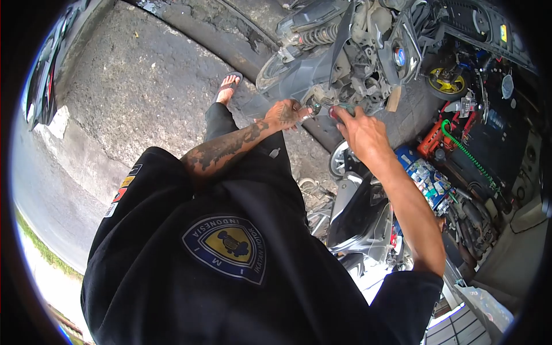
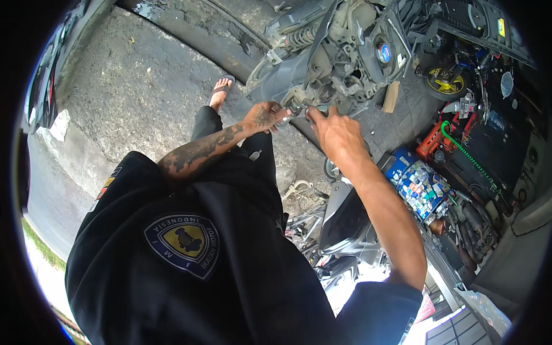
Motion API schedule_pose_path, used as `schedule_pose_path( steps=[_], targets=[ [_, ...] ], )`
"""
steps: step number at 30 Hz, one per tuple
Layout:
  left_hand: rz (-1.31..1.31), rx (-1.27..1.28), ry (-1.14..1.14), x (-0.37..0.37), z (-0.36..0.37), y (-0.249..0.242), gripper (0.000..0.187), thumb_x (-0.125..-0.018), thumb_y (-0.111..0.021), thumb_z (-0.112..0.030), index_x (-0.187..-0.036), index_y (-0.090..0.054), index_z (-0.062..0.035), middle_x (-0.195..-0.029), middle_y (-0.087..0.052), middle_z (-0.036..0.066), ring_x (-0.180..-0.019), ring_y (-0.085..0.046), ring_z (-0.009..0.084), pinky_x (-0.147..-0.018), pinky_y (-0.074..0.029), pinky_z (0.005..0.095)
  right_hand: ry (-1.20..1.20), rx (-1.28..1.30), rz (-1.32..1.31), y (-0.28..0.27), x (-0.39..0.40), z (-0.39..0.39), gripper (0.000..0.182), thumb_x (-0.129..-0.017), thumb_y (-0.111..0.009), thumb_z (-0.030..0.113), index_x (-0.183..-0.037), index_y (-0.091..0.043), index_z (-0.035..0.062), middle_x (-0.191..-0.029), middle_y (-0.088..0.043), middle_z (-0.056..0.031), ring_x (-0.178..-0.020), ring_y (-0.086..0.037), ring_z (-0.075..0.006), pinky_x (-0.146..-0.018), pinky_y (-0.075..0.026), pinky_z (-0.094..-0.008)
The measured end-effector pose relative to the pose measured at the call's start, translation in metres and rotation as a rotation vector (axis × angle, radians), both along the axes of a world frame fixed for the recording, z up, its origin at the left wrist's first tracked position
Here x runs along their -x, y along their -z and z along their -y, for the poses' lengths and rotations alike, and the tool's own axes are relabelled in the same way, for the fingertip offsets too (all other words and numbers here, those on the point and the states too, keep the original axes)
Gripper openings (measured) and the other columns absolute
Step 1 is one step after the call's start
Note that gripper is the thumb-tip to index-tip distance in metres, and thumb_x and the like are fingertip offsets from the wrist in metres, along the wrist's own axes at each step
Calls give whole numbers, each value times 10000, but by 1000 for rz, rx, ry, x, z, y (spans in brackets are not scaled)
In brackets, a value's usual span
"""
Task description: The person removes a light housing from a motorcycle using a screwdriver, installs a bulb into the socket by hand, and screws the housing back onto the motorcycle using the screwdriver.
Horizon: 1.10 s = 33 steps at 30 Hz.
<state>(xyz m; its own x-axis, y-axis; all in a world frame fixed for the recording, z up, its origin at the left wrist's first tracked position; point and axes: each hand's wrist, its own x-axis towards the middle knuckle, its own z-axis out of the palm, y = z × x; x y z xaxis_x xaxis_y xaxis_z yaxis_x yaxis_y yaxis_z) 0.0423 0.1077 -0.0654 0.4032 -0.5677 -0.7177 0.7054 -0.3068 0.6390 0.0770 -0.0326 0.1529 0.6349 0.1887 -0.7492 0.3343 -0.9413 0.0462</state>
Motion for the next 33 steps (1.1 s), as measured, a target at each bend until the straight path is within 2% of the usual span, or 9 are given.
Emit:
schedule_pose_path(
  steps=[8, 11, 15, 19, 21, 24, 28, 30, 33],
  targets=[
    [0, 8, -52, 7, 6, -2, 545, -854, -620, -528, -927, -558, 9, -798, -688, 104, -620, -696, 192, -430, -507, 267, 740, -76, 47, 19, -9, 6, 467, -860, -616, 371, -1227, -538, 94, -980, -617, -330, -1009, -586, -442, -901, -442, -502],
    [28, 26, -47, 6, 5, -1, 535, -860, -619, -516, -939, -541, 7, -796, -687, 113, -628, -698, 197, -421, -502, 266, 244, -40, 49, -3, -18, 0, 534, -850, -639, 296, -1324, -453, 133, -1152, -568, -252, -952, -619, -445, -825, -499, -498],
    [20, 5, -67, 10, 5, -3, 528, -858, -608, -539, -915, -547, -17, -691, -658, 86, -569, -680, 155, -454, -505, 262, -33, 70, -34, -7, -11, -9, 441, -889, -575, 166, -1312, -462, 116, -1066, -573, -263, -857, -646, -432, -702, -535, -482],
    [-16, 26, -84, 7, 4, 0, 509, -868, -620, -493, -936, -532, 4, -811, -690, 130, -633, -701, 208, -411, -499, 270, 143, 21, -35, 2, -3, 3, 405, -908, -562, 228, -1283, -478, 103, -985, -613, -271, -860, -641, -442, -745, -516, -498],
    [-16, 28, -65, 7, 11, 1, 499, -870, -621, -484, -934, -534, 4, -812, -689, 132, -637, -703, 210, -406, -496, 270, 622, -56, -23, 14, -4, 14, 403, -914, -567, 296, -1253, -486, 92, -960, -632, -285, -895, -633, -442, -793, -492, -509],
    [-15, 38, -62, 13, 7, 2, 487, -875, -625, -466, -932, -535, 9, -812, -689, 136, -649, -705, 212, -392, -490, 269, 586, 102, -51, 1, -22, 0, 438, -912, -573, 358, -1246, -479, 90, -1044, -619, -300, -945, -625, -429, -832, -473, -507],
    [-28, 51, -81, 5, 5, -1, 489, -873, -633, -457, -941, -538, 18, -815, -685, 140, -647, -704, 207, -381, -483, 268, -84, 0, 17, -9, -15, 0, 369, -913, -570, 262, -1219, -474, 78, -891, -633, -241, -852, -641, -438, -735, -507, -514],
    [-35, 53, -90, 10, 2, -1, 492, -872, -635, -458, -941, -540, 20, -811, -682, 138, -641, -702, 203, -381, -484, 268, -88, 3, 6, -7, -8, -4, 326, -905, -569, 199, -1195, -488, 73, -835, -612, -227, -805, -643, -443, -669, -517, -517],
    [-4, 80, -113, 10, 2, 1, 492, -870, -639, -458, -945, -546, 20, -802, -676, 127, -630, -697, 194, -384, -485, 266, 300, -48, 24, 4, -6, 0, 284, -927, -553, 228, -1175, -514, 93, -766, -620, -233, -829, -631, -422, -681, -489, -517]
  ],
)
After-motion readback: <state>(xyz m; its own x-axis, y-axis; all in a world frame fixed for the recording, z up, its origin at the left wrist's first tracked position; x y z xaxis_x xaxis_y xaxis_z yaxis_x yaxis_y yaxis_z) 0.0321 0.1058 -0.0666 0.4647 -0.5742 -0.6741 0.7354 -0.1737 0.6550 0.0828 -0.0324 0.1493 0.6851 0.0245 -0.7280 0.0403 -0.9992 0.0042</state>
